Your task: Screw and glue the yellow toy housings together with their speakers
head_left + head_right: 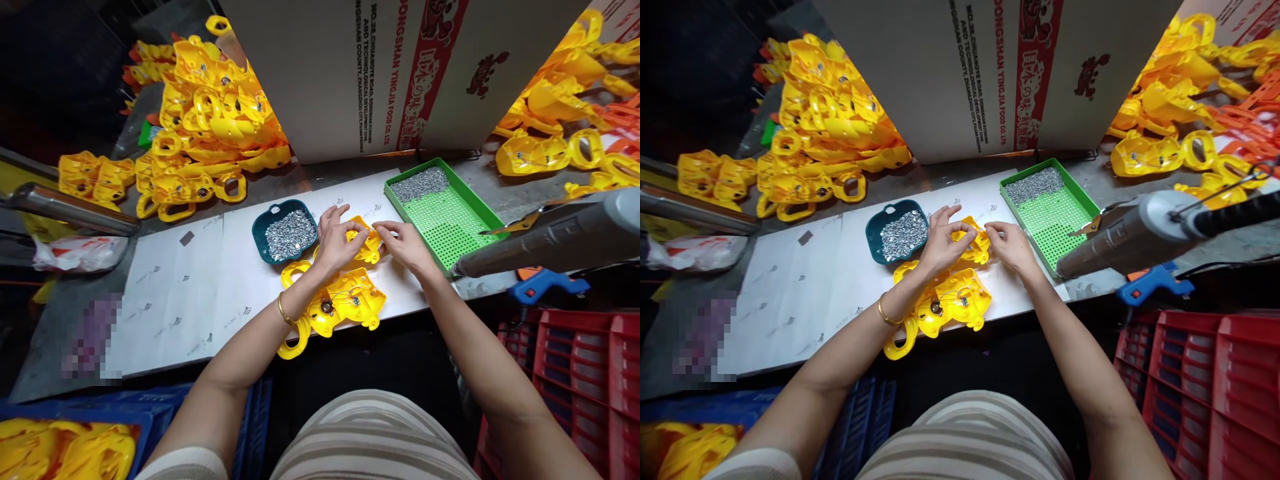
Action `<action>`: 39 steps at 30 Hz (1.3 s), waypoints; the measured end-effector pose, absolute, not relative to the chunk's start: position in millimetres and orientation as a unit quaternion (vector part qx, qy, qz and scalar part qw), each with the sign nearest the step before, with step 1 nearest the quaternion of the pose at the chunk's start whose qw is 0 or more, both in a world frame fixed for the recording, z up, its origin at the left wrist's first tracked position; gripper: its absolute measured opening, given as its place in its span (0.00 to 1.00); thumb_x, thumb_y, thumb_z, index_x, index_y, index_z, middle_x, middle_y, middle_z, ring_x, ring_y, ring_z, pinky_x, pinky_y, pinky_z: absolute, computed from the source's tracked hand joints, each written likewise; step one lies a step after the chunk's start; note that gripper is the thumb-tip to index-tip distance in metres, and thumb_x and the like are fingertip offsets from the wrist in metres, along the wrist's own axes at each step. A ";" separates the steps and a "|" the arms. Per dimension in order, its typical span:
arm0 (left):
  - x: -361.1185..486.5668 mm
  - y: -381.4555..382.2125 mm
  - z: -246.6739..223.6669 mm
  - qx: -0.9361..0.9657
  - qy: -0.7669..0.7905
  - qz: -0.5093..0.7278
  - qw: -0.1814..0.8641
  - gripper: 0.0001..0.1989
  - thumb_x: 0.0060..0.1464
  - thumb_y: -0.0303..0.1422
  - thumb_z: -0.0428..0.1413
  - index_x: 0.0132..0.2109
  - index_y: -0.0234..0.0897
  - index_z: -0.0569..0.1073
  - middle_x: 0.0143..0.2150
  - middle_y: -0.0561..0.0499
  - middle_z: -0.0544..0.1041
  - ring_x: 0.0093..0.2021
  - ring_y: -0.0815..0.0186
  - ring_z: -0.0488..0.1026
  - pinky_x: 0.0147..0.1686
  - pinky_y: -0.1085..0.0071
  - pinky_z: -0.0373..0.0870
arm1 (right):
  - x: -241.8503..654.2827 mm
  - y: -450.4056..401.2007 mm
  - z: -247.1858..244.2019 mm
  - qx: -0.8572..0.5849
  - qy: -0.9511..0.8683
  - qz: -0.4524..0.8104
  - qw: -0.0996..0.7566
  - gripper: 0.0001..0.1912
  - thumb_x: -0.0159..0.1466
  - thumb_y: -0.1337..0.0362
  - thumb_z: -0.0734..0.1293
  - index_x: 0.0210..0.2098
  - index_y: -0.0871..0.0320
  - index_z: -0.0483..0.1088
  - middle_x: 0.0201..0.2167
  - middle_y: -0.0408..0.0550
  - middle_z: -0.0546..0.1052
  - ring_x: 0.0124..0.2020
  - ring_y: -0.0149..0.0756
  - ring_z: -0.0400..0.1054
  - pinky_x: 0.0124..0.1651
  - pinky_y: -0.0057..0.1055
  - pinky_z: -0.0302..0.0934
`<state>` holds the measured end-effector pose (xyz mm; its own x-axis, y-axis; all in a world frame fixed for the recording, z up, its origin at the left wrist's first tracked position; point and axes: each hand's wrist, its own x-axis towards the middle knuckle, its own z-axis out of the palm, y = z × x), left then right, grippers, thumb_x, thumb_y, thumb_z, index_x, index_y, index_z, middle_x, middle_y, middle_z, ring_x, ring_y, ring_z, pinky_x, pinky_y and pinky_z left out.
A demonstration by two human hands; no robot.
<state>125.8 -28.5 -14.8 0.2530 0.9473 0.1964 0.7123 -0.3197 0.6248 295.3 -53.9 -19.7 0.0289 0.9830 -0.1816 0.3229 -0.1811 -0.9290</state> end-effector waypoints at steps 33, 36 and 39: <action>122.7 -19.8 -27.7 0.736 0.566 0.255 0.270 0.06 0.52 0.36 0.59 0.29 0.40 0.77 0.57 0.41 0.74 0.61 0.44 0.63 0.59 0.38 0.57 | 285.8 -56.8 -22.2 -0.562 -0.503 0.543 0.370 0.15 0.65 0.58 0.61 0.37 0.61 0.75 0.19 0.43 0.71 0.18 0.29 0.65 0.20 0.23 0.60; 123.0 -19.1 -29.4 0.734 0.569 0.255 0.269 0.06 0.51 0.35 0.60 0.29 0.40 0.77 0.56 0.41 0.74 0.60 0.44 0.64 0.58 0.38 0.58 | 286.0 -57.7 -20.1 -0.567 -0.517 0.533 0.357 0.15 0.65 0.59 0.60 0.36 0.61 0.74 0.19 0.42 0.70 0.17 0.29 0.65 0.19 0.24 0.60; 122.3 -18.1 -30.7 0.749 0.556 0.256 0.252 0.07 0.52 0.36 0.59 0.29 0.40 0.77 0.55 0.41 0.75 0.59 0.45 0.65 0.56 0.40 0.61 | 286.8 -58.3 -18.5 -0.565 -0.519 0.534 0.356 0.14 0.66 0.60 0.60 0.34 0.60 0.73 0.19 0.42 0.71 0.18 0.29 0.65 0.20 0.23 0.60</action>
